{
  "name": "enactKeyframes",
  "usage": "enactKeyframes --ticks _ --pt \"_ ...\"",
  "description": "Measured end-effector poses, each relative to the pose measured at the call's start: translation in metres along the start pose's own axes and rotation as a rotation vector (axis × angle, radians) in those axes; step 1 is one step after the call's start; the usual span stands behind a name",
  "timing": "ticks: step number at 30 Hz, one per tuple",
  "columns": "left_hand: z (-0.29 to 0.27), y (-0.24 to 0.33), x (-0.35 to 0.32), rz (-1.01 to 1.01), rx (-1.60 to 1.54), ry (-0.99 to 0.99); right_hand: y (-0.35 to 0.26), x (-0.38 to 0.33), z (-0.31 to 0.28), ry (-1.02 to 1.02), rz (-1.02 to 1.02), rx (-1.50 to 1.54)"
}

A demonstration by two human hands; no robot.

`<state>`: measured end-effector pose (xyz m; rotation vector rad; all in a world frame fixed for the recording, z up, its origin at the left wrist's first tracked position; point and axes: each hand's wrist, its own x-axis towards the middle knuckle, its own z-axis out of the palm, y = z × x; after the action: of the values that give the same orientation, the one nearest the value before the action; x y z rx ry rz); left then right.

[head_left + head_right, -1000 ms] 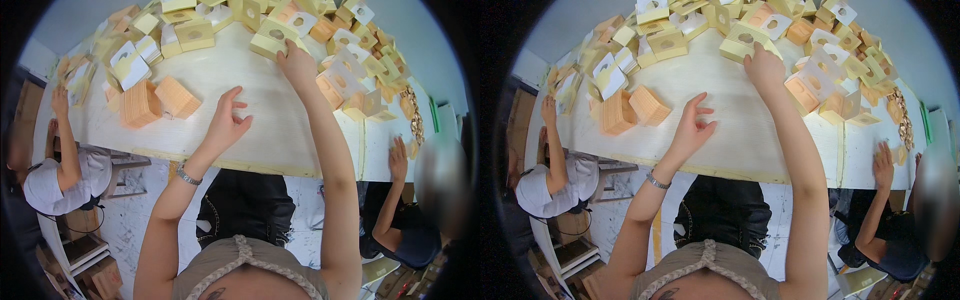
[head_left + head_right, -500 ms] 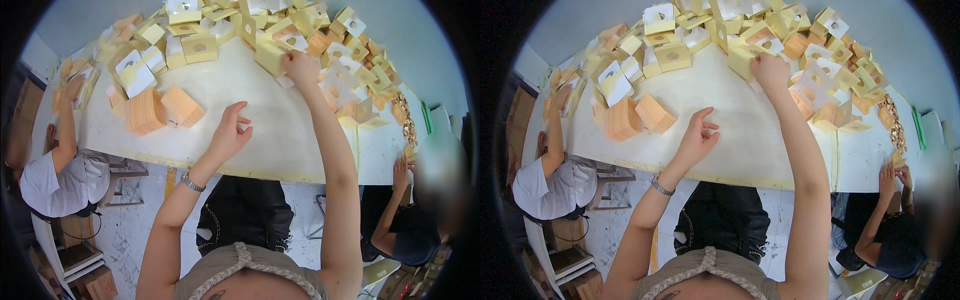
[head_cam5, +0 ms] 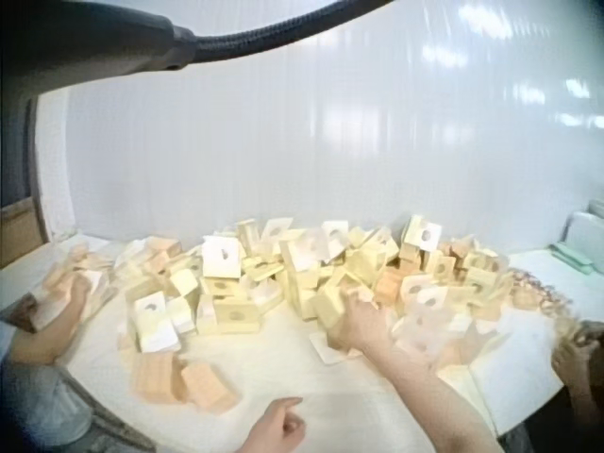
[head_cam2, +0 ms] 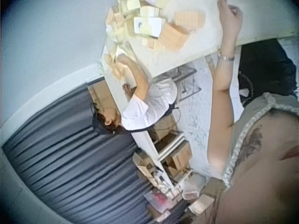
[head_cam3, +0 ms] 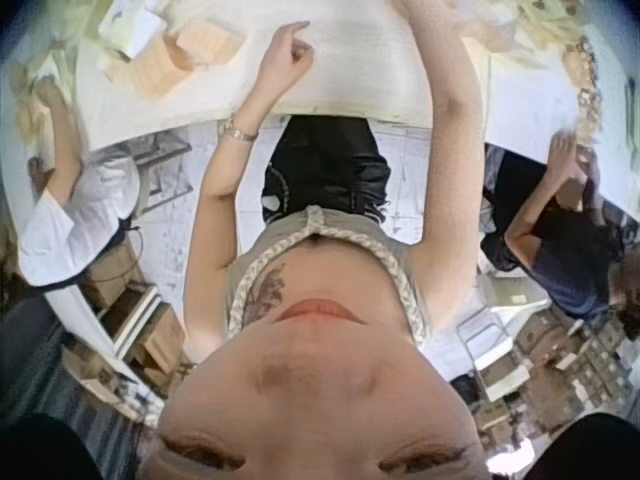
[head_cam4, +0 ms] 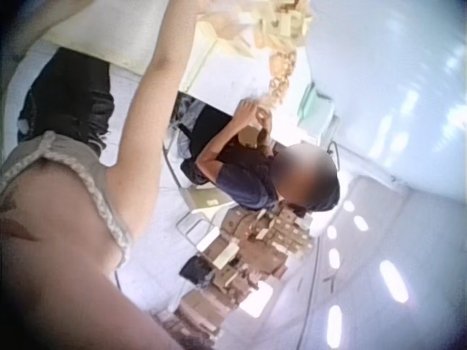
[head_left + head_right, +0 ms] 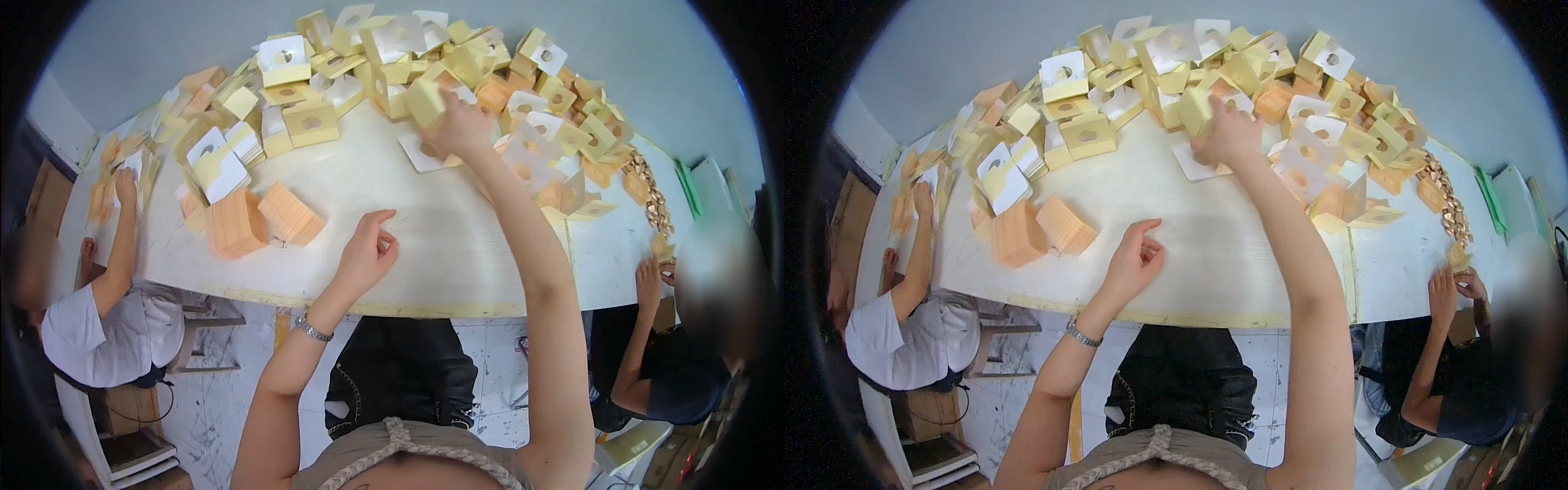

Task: The person assembles small yellow paper boxes by folding flat pieces and inserting them into clear plastic sleeves. The person repeatedly picks up a flat piece, folds it into a box shape, and places it into a sleeve, then sets the completed unit aside. The process continues with multiple units throughout the clip.

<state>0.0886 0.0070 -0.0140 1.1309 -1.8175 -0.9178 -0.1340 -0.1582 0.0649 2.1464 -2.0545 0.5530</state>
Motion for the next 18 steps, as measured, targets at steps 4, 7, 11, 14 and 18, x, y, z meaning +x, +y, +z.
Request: enactKeyframes --ticks 4,7,11,14,18 --pt "0.002 0.000 -0.002 -0.016 0.061 -0.033 0.070 0.009 -0.061 -0.041 0.363 1.055" --pt "0.004 0.001 -0.005 0.032 0.085 -0.008 0.125 0.004 -0.092 0.171 0.519 1.095" --pt "0.003 0.004 -0.005 0.046 0.154 -0.040 0.117 -0.013 -0.060 0.495 0.241 0.487" --pt "0.002 0.008 -0.003 0.030 0.137 -0.059 0.041 -0.047 -0.018 0.328 -0.039 0.187" --pt "0.008 0.001 -0.002 -0.059 -0.054 0.027 0.004 -0.049 0.027 -0.340 -0.173 -0.062"
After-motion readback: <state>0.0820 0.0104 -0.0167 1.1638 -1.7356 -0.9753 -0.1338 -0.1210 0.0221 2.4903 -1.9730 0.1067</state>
